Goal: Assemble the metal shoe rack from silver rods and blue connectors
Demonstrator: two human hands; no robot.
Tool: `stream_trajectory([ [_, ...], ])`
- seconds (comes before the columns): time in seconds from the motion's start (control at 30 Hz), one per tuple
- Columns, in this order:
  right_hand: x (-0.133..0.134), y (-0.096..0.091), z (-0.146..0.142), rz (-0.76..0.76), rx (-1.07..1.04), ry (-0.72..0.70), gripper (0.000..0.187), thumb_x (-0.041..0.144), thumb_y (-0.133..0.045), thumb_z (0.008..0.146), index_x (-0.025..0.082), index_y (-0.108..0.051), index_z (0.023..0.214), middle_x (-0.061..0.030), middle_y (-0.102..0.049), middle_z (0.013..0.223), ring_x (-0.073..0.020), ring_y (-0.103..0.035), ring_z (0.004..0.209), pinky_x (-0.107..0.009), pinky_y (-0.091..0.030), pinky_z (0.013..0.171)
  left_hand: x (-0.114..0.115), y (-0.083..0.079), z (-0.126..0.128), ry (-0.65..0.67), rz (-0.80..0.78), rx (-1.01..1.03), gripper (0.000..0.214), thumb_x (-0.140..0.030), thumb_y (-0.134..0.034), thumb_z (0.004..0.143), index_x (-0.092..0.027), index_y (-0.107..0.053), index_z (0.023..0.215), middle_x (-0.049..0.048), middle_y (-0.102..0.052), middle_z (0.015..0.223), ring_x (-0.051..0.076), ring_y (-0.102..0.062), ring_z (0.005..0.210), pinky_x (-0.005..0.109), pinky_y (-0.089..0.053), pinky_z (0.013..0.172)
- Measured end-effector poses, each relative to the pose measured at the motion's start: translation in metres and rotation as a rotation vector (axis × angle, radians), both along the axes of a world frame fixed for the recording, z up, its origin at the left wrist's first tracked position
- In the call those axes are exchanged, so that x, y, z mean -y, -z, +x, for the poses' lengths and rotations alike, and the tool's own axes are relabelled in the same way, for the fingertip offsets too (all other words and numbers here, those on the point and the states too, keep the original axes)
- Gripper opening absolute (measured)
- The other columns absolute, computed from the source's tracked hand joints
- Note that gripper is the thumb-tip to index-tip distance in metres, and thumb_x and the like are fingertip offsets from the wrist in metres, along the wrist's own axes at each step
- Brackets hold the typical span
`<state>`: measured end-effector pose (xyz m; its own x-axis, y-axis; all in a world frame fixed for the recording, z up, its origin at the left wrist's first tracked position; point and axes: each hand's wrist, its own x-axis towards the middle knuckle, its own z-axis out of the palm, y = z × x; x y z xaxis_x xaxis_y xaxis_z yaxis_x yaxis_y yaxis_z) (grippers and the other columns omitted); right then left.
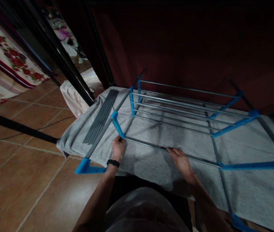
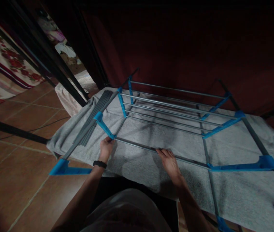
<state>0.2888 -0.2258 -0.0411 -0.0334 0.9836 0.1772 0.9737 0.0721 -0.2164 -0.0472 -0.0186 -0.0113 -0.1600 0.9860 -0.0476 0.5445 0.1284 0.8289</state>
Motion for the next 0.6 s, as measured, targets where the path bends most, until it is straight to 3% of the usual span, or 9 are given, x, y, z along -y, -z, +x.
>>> stream_trajectory([
  [0.17,0.0,0.001,0.0,-0.002,0.016,0.008,0.053,0.008,-0.044,0.097,0.025,-0.062,0.144,-0.0089,-0.071,0.118,-0.0263,-0.063,0.106,-0.04,-0.049,0.098,0.0,0.005,0.0,0.015,0.019,0.011,0.033,-0.023,-0.061,0.077,-0.012,-0.077,0.103,0.0161,-0.08,0.101,0.031,-0.075,0.096,0.037,-0.056,0.086],
  [0.33,-0.002,0.003,-0.003,-0.004,0.007,0.039,0.053,0.007,-0.048,0.096,0.024,-0.062,0.144,-0.0099,-0.07,0.121,-0.0262,-0.062,0.107,-0.042,-0.047,0.102,0.005,-0.004,0.003,0.021,0.016,-0.041,0.033,-0.024,-0.058,0.078,-0.012,-0.075,0.103,0.0159,-0.08,0.098,0.03,-0.074,0.091,0.037,-0.055,0.083],
  [0.5,-0.004,-0.009,-0.016,0.006,-0.055,0.078,0.049,0.011,-0.053,0.097,0.025,-0.062,0.144,-0.0108,-0.07,0.124,-0.0264,-0.062,0.112,-0.045,-0.047,0.105,0.01,-0.009,0.003,0.058,0.078,-0.137,0.022,-0.029,-0.055,0.079,-0.017,-0.07,0.089,0.0112,-0.075,0.086,0.028,-0.069,0.084,0.037,-0.051,0.076],
  [0.6,-0.001,-0.014,-0.015,0.104,-0.16,0.137,0.046,0.016,-0.049,0.101,0.025,-0.062,0.145,-0.0113,-0.066,0.135,-0.0266,-0.058,0.123,-0.045,-0.046,0.108,0.005,-0.007,0.004,0.085,0.114,-0.13,0.018,-0.034,-0.054,0.08,-0.02,-0.064,0.081,0.0067,-0.067,0.076,0.026,-0.064,0.078,0.036,-0.047,0.071],
])
